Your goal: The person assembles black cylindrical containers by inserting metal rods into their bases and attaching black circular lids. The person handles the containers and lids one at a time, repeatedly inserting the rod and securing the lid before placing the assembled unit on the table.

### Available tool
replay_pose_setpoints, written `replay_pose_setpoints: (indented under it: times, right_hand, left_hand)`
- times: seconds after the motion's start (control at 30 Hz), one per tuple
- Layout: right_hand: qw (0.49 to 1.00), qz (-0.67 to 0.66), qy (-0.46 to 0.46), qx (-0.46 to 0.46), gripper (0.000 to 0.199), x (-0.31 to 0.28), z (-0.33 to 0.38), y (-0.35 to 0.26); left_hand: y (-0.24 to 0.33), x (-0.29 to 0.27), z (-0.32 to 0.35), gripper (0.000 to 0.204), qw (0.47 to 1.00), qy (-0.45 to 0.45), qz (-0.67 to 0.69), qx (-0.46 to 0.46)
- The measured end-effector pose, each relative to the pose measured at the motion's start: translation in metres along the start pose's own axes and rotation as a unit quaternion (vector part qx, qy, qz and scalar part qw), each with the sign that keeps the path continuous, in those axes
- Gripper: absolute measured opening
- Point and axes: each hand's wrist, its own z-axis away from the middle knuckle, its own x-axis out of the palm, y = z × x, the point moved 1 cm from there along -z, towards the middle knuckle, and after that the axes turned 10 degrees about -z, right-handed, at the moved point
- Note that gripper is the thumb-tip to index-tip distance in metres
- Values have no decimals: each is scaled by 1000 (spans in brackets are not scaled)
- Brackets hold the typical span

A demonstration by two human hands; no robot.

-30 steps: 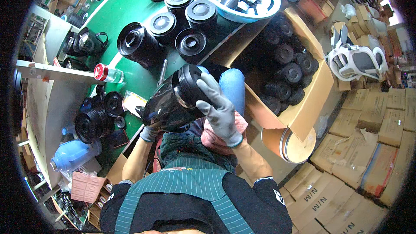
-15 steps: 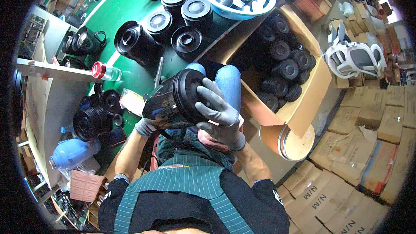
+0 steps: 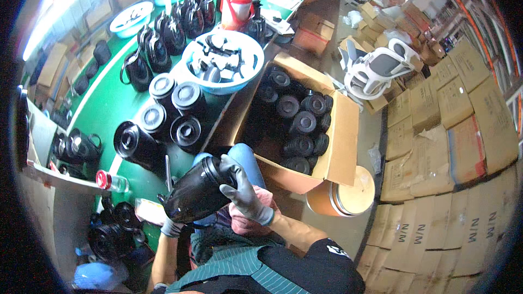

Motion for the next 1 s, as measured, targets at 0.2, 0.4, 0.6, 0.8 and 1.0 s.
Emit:
replay_pose_setpoints:
  times: [0.2,0.4,0.6,0.8,1.0]
  right_hand:
    - [989,72,-121,-35,94,-19,-6,-7]
    - [918,210,-220,-254,100,-17,11,-51]
    - [906,186,-266,-273,101,-27,17,-76]
    - [999,12,-38,33,67,-59,21,-19]
    - [974,177,-142,18,99,-63,39,-44]
  left_hand:
    - [44,-6,-11,58,992,-24,125,-28]
    - [84,-1,-25,65,965,-171,191,-46]
    - [97,12,-24,72,970,-167,175,-33]
    - [190,-20,-35,42,919,174,-296,193]
    - [151,-27,-14,35,974,164,137,-72]
